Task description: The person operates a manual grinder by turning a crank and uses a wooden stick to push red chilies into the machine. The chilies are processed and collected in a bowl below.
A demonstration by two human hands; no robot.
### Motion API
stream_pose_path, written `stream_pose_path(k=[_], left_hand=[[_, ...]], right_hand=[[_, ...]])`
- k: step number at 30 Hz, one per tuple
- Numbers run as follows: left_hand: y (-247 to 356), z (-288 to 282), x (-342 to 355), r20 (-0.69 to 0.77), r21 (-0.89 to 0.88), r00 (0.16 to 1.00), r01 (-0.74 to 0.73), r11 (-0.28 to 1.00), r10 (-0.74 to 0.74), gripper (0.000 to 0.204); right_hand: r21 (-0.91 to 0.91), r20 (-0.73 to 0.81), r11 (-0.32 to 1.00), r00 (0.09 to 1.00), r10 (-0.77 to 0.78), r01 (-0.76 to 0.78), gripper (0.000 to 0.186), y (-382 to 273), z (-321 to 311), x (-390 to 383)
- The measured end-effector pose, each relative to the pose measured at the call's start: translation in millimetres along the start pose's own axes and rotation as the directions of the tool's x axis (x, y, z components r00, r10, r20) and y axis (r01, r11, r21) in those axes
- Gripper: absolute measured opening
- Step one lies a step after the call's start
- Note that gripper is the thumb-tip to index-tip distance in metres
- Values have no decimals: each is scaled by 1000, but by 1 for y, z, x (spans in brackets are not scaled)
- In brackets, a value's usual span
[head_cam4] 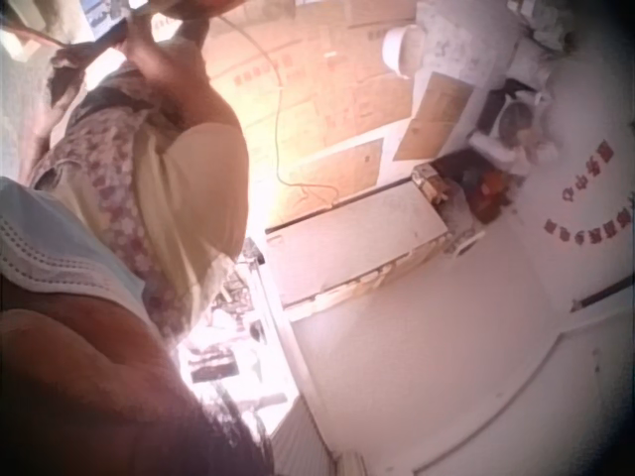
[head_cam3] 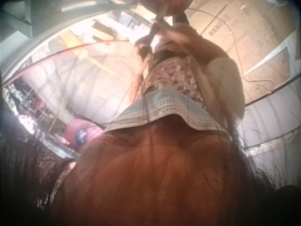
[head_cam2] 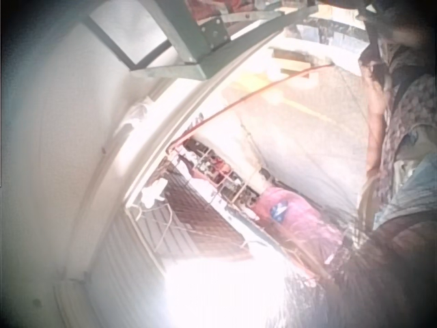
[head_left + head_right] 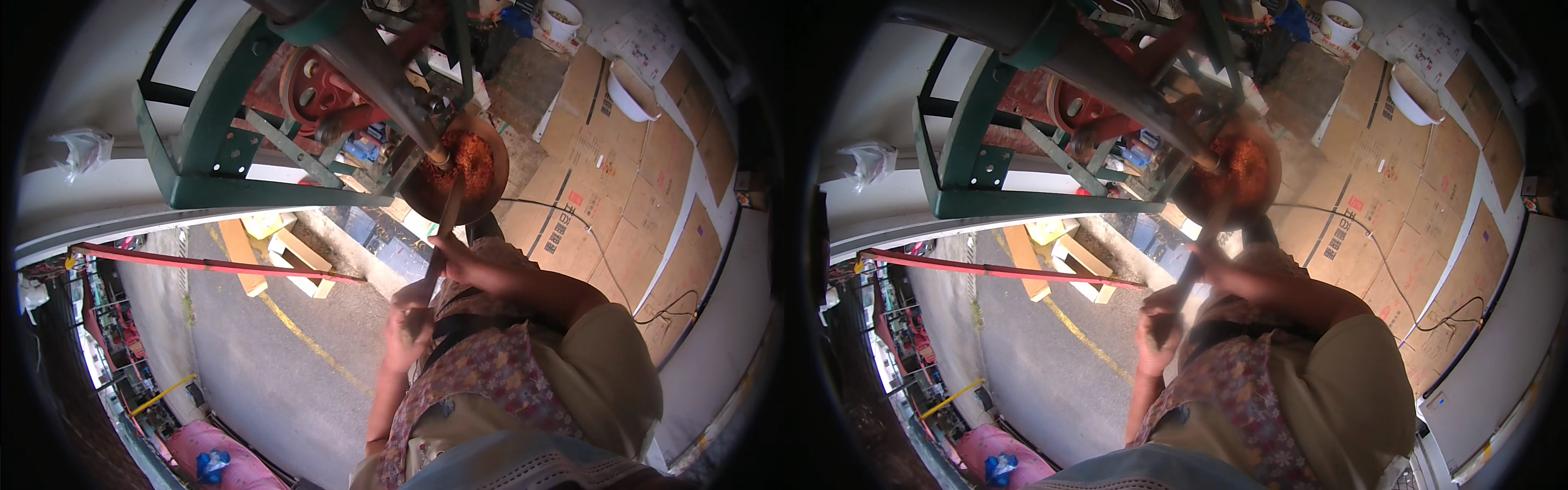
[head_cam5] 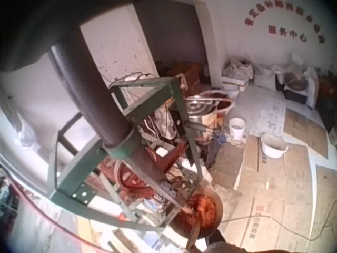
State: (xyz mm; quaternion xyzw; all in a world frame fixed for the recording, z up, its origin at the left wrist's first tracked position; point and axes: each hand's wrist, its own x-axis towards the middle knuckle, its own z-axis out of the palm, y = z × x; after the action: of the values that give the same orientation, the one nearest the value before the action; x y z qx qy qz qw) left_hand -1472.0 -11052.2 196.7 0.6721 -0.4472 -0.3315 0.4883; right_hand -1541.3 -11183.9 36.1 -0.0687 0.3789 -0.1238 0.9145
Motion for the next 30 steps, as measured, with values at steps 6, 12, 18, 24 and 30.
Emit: stream_pose_path(k=[6, 12, 18, 24, 30], left_hand=[[12, 11, 20, 215, 267, 976, -105, 958, 47, 68], [-13, -12, 6, 31, 193, 995, 90, 977, -97, 59], [-38, -17, -10, 13, 217, 963, 260, 941, -269, 48], [-56, -14, -15, -29, 155, 949, 315, 936, -314, 38], [-65, -12, -17, -36, 169, 943, 331, 928, -330, 37]], right_hand=[[-234, -164, 965, 983, 79, -117, 21, -102, -45, -30], [-603, -360, 755, 933, 29, -256, 25, -162, -88, -70], [-827, -354, 505, 927, -126, -247, 74, -180, -111, -41], [-932, -302, 236, 950, -86, -275, 84, -194, -115, 18], [-913, -349, 213, 937, 34, -347, 74, -189, -128, 19]])
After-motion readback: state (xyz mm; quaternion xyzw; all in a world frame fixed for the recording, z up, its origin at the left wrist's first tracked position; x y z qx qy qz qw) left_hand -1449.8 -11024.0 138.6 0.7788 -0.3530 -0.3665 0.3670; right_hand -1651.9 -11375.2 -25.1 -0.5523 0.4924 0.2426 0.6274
